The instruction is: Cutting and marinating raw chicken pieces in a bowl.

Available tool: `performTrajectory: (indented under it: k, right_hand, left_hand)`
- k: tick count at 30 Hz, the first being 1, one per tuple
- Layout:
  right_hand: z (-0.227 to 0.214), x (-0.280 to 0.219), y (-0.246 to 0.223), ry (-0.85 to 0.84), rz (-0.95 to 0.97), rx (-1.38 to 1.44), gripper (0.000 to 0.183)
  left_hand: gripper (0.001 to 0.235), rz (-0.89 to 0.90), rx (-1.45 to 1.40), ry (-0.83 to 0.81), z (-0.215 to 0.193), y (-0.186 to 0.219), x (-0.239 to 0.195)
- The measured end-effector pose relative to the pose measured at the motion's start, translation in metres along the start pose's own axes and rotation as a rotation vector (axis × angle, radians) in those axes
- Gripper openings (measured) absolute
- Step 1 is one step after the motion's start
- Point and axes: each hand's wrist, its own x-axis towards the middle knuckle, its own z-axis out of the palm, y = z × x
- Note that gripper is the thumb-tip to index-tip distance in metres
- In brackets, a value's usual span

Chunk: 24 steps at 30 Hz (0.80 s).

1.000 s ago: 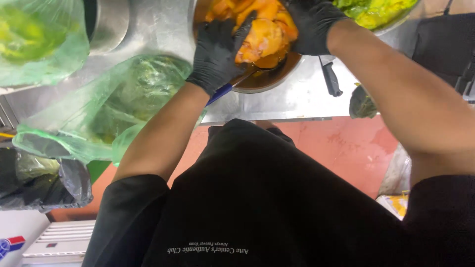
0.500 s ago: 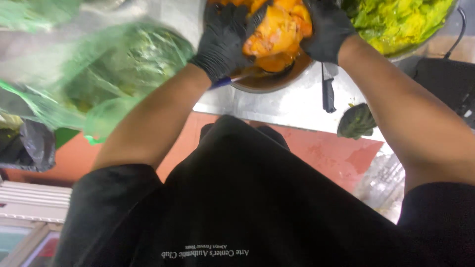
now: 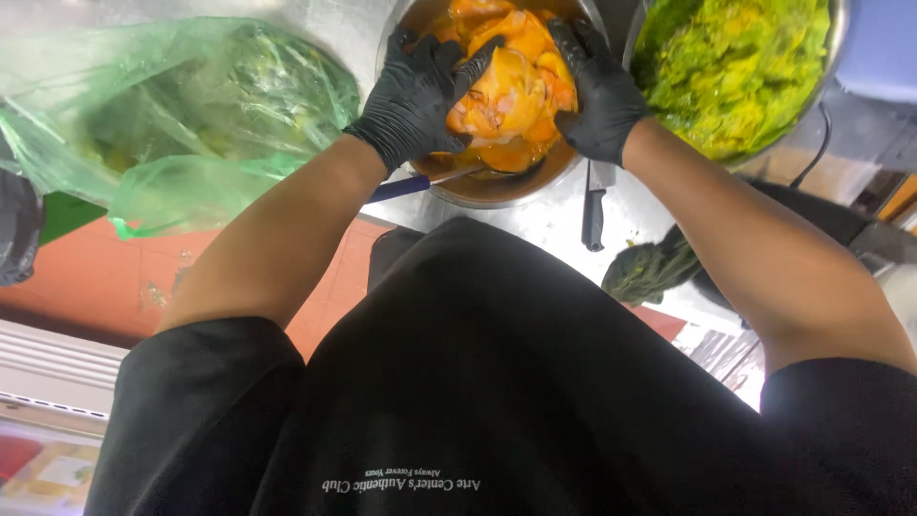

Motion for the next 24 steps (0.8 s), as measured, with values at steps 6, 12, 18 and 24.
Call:
performTrajectory:
  k: [6, 12, 18, 24]
  right_hand:
    - [-0.009, -0.005, 0.029, -0.078, -0.005, 0.0, 0.084]
    - [-0.002, -0.018, -0.001, -0.019, 0.106, 0.084, 0.089]
    - [0.034, -0.046, -0.017, 0.403, 0.349, 0.32, 0.069]
    - [0.018, -0.044, -0.003, 0.34, 0.277, -0.242, 0.039]
  left_hand:
    - [0.124, 0.038, 0.082, -0.042, 0.019, -0.01, 0.01]
    - [0.114, 0.112, 0.174, 0.026, -0.02, -0.015, 0.013]
    - [0.102, 0.206, 0.173, 0.178, -0.02, -0.018, 0.022]
    - [0.104, 0.063, -0.005, 0.046, -0.012, -0.002, 0.034]
